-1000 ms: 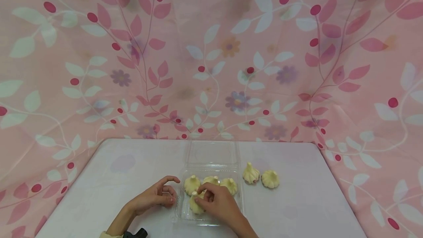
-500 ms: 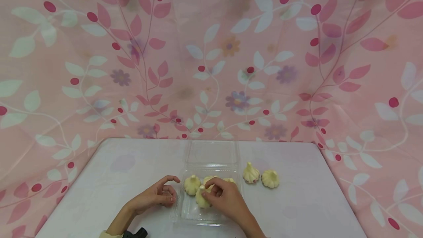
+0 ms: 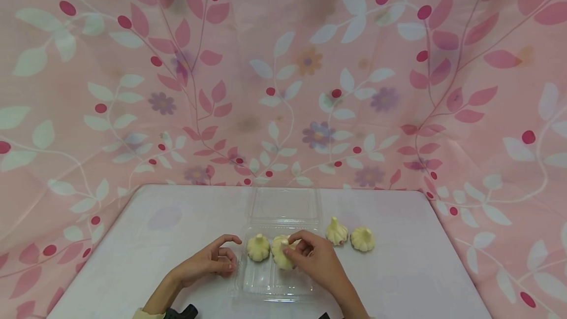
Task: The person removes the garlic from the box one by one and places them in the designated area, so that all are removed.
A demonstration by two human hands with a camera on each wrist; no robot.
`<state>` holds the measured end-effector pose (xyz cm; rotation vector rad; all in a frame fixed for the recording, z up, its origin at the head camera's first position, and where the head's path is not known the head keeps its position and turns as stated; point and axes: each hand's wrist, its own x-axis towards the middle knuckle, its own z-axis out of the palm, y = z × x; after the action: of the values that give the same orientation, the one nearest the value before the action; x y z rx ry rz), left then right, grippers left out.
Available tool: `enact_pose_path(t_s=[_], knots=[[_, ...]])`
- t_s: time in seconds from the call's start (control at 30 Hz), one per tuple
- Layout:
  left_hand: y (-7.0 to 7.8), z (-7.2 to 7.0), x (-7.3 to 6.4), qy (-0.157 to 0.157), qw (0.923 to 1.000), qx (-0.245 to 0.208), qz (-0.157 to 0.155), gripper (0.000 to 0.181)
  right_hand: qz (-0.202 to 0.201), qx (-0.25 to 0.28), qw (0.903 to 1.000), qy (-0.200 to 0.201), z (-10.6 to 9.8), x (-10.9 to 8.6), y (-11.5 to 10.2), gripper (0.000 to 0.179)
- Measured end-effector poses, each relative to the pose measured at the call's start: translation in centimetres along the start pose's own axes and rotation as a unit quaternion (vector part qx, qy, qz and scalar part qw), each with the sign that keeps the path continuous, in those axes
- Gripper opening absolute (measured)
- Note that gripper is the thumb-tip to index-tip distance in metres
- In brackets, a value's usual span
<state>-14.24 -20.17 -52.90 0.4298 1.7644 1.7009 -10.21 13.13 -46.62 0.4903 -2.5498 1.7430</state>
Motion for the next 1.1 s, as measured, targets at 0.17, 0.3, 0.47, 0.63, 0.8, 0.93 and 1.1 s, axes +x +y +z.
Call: enact_pose_path(t_s=[0.17,0.3,0.47,0.63,0.8,0.93,1.1], knots=[[0.1,0.0,0.0,-0.003,1.0,-0.001,0.002,0.058,-0.005,0.004,0.9999,0.012,-0.9,0.0,0.5,0.018],[0.0,0.0,0.1,-0.005,1.0,-0.005,0.003,0.058,-0.006,0.006,0.9997,0.025,-1.4,-0.1,0.5,0.017],[-0.1,-0.1,0.1,-0.008,0.9999,-0.007,0.004,0.059,-0.003,0.013,0.9995,0.03,-1.9,-0.2,0.6,0.018],[0.0,-0.1,0.0,-0.009,0.9999,-0.008,0.001,0.06,-0.001,0.005,0.9994,0.034,-2.2,-0.2,1.0,0.018],[0.1,0.0,0.0,-0.003,0.9999,-0.014,-0.003,0.06,-0.021,-0.014,0.9984,0.051,-2.8,-0.2,1.3,0.018],[0.1,0.0,0.0,0.001,0.9999,-0.016,-0.004,0.061,-0.027,-0.032,0.9971,0.063,-3.4,-0.2,1.3,0.017],[0.0,0.0,0.0,0.001,0.9999,-0.013,-0.002,0.06,-0.018,-0.037,0.9962,0.077,-4.4,-0.3,0.7,0.017]])
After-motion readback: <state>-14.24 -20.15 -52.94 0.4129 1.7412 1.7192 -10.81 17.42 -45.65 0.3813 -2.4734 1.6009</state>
